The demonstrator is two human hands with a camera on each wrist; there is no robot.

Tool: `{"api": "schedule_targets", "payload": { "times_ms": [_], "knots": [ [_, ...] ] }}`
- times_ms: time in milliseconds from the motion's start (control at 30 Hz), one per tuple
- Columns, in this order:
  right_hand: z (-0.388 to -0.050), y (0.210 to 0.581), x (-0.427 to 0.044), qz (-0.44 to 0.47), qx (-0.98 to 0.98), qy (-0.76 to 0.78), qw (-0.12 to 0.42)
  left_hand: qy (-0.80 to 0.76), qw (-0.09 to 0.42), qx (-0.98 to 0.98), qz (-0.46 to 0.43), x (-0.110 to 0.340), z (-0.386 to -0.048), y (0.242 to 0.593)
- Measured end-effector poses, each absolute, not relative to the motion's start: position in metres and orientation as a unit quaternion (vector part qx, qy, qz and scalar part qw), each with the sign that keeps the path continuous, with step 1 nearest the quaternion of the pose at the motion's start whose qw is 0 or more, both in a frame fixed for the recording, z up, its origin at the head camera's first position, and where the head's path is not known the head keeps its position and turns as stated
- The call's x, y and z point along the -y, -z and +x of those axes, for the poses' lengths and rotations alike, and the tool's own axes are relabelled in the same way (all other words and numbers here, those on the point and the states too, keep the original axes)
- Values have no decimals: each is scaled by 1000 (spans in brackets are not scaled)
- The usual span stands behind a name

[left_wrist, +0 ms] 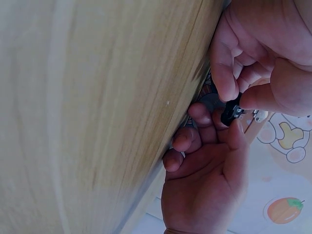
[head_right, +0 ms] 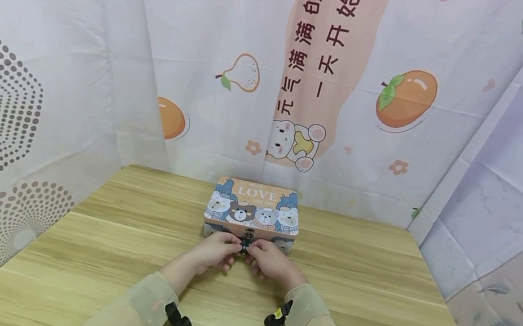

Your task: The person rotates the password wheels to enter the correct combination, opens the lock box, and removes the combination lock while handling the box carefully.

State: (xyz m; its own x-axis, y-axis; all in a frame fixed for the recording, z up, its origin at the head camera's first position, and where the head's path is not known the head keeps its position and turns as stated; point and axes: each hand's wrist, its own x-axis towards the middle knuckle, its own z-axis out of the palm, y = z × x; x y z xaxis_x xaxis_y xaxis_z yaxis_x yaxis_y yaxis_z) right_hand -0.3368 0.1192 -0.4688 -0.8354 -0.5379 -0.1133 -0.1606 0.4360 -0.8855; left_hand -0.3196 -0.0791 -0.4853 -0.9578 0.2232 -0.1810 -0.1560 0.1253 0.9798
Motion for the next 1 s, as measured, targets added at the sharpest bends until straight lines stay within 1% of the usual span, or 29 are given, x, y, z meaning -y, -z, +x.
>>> {"api": "schedule_targets", "payload": {
  "times_ms": [600,1000],
  "knots": [
    [-338,472,-120,-211,-828,478,204,-663,143,-734,20,78,-320,488],
    [-336,467,-124,-187,-809,517,208,-663,142,-735,20,79,-321,487]
  ]
}}
